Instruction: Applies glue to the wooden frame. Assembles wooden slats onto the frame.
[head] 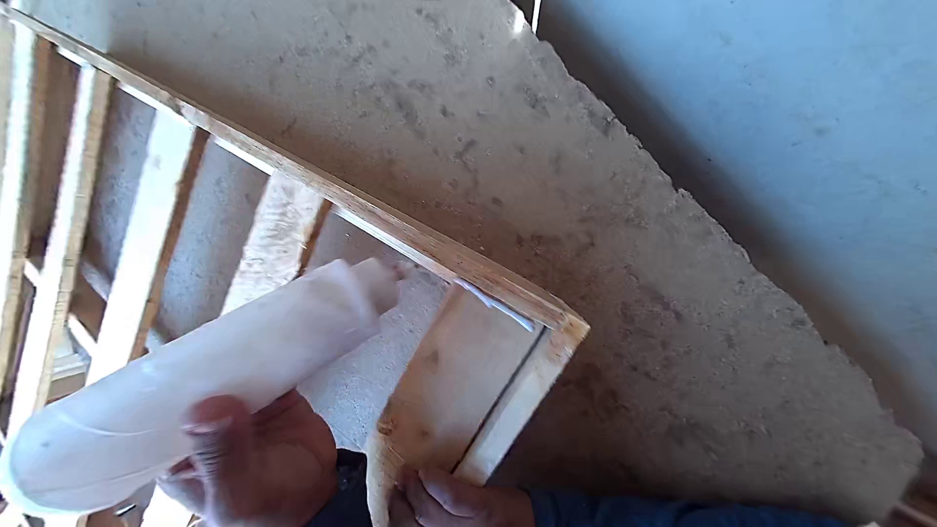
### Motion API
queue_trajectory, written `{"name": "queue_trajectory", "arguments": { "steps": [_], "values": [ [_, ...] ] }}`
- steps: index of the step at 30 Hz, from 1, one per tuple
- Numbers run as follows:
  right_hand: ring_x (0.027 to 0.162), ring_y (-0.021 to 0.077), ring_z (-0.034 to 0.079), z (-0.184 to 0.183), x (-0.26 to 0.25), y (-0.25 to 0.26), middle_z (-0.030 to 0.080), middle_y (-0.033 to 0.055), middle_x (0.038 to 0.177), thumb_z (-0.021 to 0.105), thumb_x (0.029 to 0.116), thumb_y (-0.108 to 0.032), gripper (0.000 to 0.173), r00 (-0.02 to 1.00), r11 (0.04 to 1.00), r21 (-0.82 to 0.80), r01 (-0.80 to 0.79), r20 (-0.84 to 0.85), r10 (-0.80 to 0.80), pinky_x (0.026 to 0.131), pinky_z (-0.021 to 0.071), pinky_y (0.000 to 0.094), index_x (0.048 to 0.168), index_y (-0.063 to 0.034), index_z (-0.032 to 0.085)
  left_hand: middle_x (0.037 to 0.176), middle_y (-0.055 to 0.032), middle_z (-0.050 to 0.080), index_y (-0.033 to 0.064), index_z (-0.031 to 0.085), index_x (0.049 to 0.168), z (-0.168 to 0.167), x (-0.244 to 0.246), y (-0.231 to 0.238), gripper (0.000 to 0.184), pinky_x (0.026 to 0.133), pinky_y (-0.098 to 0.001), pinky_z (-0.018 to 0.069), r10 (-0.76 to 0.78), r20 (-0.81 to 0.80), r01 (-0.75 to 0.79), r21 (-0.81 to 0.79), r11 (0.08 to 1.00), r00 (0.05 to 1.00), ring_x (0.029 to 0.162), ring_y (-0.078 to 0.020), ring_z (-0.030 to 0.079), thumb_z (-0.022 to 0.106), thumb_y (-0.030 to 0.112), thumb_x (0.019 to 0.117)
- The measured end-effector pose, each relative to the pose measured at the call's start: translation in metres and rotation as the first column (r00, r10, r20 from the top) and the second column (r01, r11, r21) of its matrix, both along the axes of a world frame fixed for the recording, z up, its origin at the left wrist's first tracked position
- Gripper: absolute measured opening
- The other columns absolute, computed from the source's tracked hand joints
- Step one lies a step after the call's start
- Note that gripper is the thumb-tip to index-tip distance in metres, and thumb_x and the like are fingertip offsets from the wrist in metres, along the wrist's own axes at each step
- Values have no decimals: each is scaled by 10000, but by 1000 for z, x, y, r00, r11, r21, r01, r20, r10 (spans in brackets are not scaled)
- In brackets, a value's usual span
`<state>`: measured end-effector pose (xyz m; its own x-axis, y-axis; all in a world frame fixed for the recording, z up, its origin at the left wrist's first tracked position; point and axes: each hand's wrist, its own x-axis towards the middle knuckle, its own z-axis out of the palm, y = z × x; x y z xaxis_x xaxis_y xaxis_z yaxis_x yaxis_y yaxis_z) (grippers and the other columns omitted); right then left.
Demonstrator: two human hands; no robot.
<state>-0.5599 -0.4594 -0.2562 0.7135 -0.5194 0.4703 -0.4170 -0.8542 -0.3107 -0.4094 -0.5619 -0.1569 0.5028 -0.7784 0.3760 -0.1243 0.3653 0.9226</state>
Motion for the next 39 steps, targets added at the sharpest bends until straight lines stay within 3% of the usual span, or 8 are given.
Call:
{"name": "queue_trajectory", "arguments": {
  "steps": [2, 5, 9, 14, 24, 28, 33, 39],
  "values": [
    [1196, 159, 637, 2, 1, -2, 732, -7, 1195, 428, 1073, -149, 303, 1000, 996, 88, -23, 13, 22, 1023, 474, 377, 1125, -152, 727, 1071, -69, 734, 169, 551, 1269, 15, 24, -13, 457, 816, -480, 639, 1, -75, 0, 2, 1000, 997, 957, -269, 743, 688, 466, 950],
    [1212, 174, 659, 12, -4, -13, 750, -1, 1172, 458, 1074, -216, 279, 993, 973, 198, -116, 29, 113, 1007, 526, 362, 1135, -154, 723, 1088, -75, 718, 145, 532, 1276, 30, 59, -40, 331, 821, -469, 636, 40, -47, -39, 22, 999, 998, 927, -263, 735, 549, 367, 1031],
    [1203, 160, 659, 2, -6, -23, 753, -9, 1165, 466, 1081, -341, 320, 986, 974, 160, -161, 58, 154, 969, 534, 343, 1141, -172, 731, 1130, -116, 701, 73, 475, 1336, 20, 76, -89, 409, 817, -514, 647, 101, 8, -101, 65, 993, 995, 930, -308, 740, 623, 263, 1004],
    [1233, 171, 652, 0, -5, -27, 752, 1, 1196, 468, 1081, -364, 337, 985, 969, 178, -172, 61, 164, 998, 529, 351, 1145, -173, 739, 1114, -172, 707, 23, 470, 1350, -1, 84, -124, 460, 772, -544, 657, 108, -7, -107, 90, 990, 994, 916, -355, 748, 693, 179, 979],
    [1221, 176, 657, 1, -4, -23, 755, 0, 1181, 462, 1084, -349, 332, 987, 971, 179, -159, 65, 150, 986, 530, 356, 1121, -171, 739, 1099, -143, 704, 41, 456, 1323, -2, 87, -131, 437, 726, -533, 667, 61, 66, -65, 59, 996, 996, 900, -342, 753, 698, 125, 969],
    [1239, 174, 646, 3, -5, -23, 748, -4, 1205, 447, 1090, -354, 341, 985, 971, 169, -170, 46, 165, 1007, 517, 357, 1138, -173, 731, 1138, -173, 684, 22, 424, 1360, -3, 86, -134, 479, 746, -553, 664, 78, 59, -81, 39, 996, 995, 932, -371, 744, 696, 113, 977],
    [1224, 180, 658, 2, -4, -24, 755, 6, 1181, 454, 1089, -347, 343, 985, 970, 175, -167, 67, 157, 1002, 530, 354, 1131, -158, 737, 1098, -129, 712, 37, 479, 1308, 1, 77, -123, 407, 726, -522, 671, 16, 110, -22, 56, 998, 994, 892, -327, 757, 691, 137, 976],
    [1225, 180, 660, 0, -4, -27, 756, 12, 1181, 453, 1090, -348, 345, 985, 970, 176, -167, 74, 156, 1001, 534, 354, 1130, -157, 738, 1111, -134, 707, 39, 472, 1319, 2, 80, -121, 434, 745, -530, 667, -1, 121, -6, 58, 998, 993, 916, -333, 752, 702, 143, 966]
  ]
}}
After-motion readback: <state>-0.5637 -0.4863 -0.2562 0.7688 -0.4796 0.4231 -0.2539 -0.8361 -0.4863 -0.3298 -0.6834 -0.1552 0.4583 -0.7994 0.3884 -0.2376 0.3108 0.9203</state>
